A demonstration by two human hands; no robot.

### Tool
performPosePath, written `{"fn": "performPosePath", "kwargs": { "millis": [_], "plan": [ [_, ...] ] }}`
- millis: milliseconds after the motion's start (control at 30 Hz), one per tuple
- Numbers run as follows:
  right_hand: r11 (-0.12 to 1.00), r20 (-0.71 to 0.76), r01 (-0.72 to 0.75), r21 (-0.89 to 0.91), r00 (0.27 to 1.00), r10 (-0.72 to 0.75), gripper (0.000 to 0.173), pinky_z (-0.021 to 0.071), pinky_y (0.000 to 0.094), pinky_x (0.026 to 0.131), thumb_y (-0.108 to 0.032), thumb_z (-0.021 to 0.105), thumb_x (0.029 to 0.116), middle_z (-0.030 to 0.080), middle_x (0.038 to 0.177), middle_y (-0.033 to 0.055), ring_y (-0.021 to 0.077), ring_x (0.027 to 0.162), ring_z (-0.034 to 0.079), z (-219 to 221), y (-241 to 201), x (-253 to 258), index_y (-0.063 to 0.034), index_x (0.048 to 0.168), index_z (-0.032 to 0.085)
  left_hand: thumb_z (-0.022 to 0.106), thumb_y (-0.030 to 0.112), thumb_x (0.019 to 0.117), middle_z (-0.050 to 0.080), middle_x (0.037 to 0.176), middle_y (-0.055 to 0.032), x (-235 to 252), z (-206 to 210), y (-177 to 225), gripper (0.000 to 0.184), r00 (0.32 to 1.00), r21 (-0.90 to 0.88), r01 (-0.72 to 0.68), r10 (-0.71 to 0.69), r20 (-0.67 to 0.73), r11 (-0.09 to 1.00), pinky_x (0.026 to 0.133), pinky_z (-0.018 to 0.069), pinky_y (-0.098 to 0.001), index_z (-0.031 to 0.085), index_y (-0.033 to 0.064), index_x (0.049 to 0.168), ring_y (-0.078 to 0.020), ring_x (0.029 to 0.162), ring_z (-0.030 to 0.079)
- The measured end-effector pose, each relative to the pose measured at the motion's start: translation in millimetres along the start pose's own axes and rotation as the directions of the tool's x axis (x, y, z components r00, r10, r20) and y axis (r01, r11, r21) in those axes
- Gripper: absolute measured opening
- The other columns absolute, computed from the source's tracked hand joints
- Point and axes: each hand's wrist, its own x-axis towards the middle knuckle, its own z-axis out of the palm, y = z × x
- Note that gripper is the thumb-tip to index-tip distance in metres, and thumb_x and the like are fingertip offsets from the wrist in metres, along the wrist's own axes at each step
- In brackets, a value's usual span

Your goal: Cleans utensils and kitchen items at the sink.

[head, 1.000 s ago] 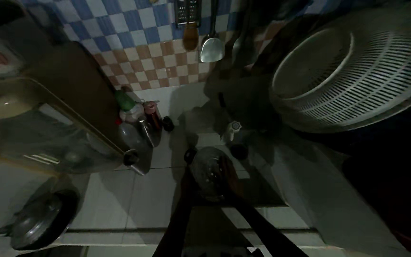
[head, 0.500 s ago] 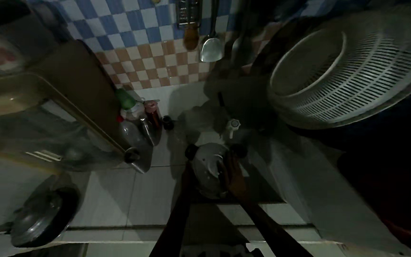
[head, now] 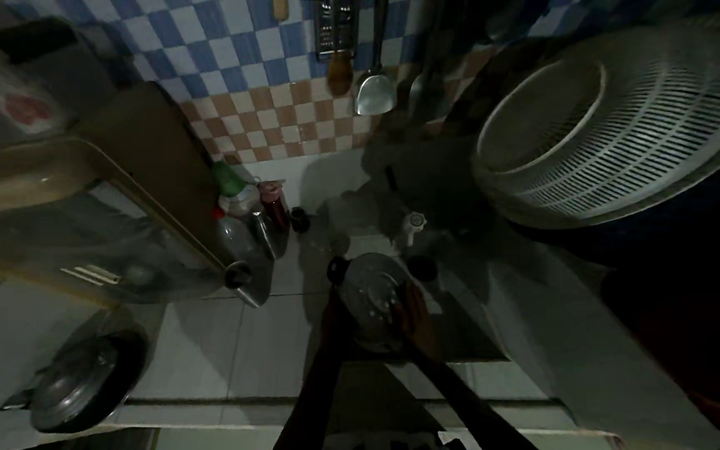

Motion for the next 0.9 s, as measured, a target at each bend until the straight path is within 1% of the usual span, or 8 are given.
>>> {"fn": "performPosePath", "kwargs": {
  "millis": [133,333,400,467,567,667,800,900],
  "plan": [
    [0.992,0.033,-0.049,0.115,0.998,0.045,0.065,0.0261,0.0533,0.125,-0.048,0.037,0.109,0.024,0.17,0.0117,0.0313,0.157,0.022,-8,-32,44,-0.0097,0.162,0.032,0.04,0.028,0.1116,0.064,0.112,-0.0167,-7,23,6,0.041,0.991,-0.201,0.078,-0.053,0.126,0.976,0.081,0.0558,-0.0378,0.051,0.0028,0.142,-0.0209,0.093,0.064],
    [0.97,0.28,0.215,-0.117,0.944,-0.176,0.053,0.0301,0.0466,0.125,-0.019,0.051,0.1051,0.036,0.164,0.0104,0.0271,0.154,0.031,-6,-91,-6,-0.0124,0.157,0.043,0.053,0.026,0.1068,0.063,0.131,-0.0206,-9,14,27,0.051,0.997,0.256,-0.056,0.039,0.07,0.965,0.1,0.053,-0.0459,0.043,0.0046,0.152,-0.0291,0.116,0.065],
    [0.951,0.283,0.23,-0.207,0.944,-0.167,0.047,0.0386,0.0469,0.119,-0.018,0.052,0.1043,0.048,0.156,0.0085,0.0276,0.147,0.042,-14,-79,-21,-0.0142,0.151,0.052,0.063,0.025,0.1005,0.064,0.13,-0.0211,-5,2,20,0.066,0.997,0.36,-0.07,0.055,0.053,0.93,0.098,0.0542,-0.0488,0.034,0.0056,0.156,-0.0311,0.114,0.066],
    [0.959,0.223,0.192,-0.208,0.964,-0.145,0.051,0.035,0.051,0.121,-0.026,0.048,0.1058,0.044,0.16,0.0107,0.0303,0.15,0.038,-14,-43,-32,-0.0112,0.154,0.046,0.069,0.023,0.0956,0.063,0.133,-0.0205,-7,-9,12,0.079,0.997,0.408,-0.074,0.063,0.041,0.91,0.1,0.0534,-0.0499,0.026,0.0071,0.16,-0.0314,0.118,0.065],
    [0.996,0.062,0.05,-0.067,0.997,-0.046,0.061,0.0302,0.0508,0.124,-0.047,0.035,0.1087,0.037,0.164,0.0116,0.0303,0.153,0.031,-14,-2,-15,-0.0108,0.158,0.04,0.066,0.018,0.0974,0.058,0.14,-0.022,-14,-14,0,0.076,0.994,0.313,-0.103,0.092,0.051,0.944,0.106,0.05,-0.0472,0.025,0.0049,0.16,-0.0305,0.126,0.061],
    [0.999,0.022,-0.03,0.027,0.999,0.029,0.063,0.0255,0.0534,0.126,-0.046,0.038,0.1088,0.033,0.165,0.016,0.0346,0.155,0.027,-18,2,20,-0.0061,0.157,0.04,0.051,0.018,0.1067,0.055,0.145,-0.0202,-27,-5,-1,0.058,0.993,0.149,-0.051,0.034,0.113,0.988,0.108,0.0486,-0.0429,0.03,0.006,0.159,-0.0263,0.129,0.058],
    [0.997,0.126,0.069,-0.026,0.99,-0.065,0.06,0.0221,0.05,0.128,-0.044,0.035,0.1101,0.029,0.168,0.0084,0.0275,0.157,0.022,-6,-44,34,-0.0115,0.161,0.034,0.044,0.023,0.1102,0.063,0.124,-0.0161,-20,22,-4,0.041,0.986,-0.208,0.036,-0.001,0.166,0.977,0.088,0.0561,-0.0358,0.046,0.0046,0.147,-0.0197,0.104,0.064],
    [0.989,0.254,0.148,-0.033,0.958,-0.135,0.054,0.0265,0.0457,0.127,-0.027,0.044,0.1089,0.032,0.167,0.0082,0.0242,0.155,0.027,2,-70,0,-0.0111,0.16,0.037,0.053,0.024,0.1068,0.062,0.133,-0.0205,-13,19,6,0.052,0.99,0.103,-0.019,0.004,0.141,0.995,0.1,0.0533,-0.0423,0.04,0.0029,0.152,-0.0264,0.117,0.064]
  ]
}}
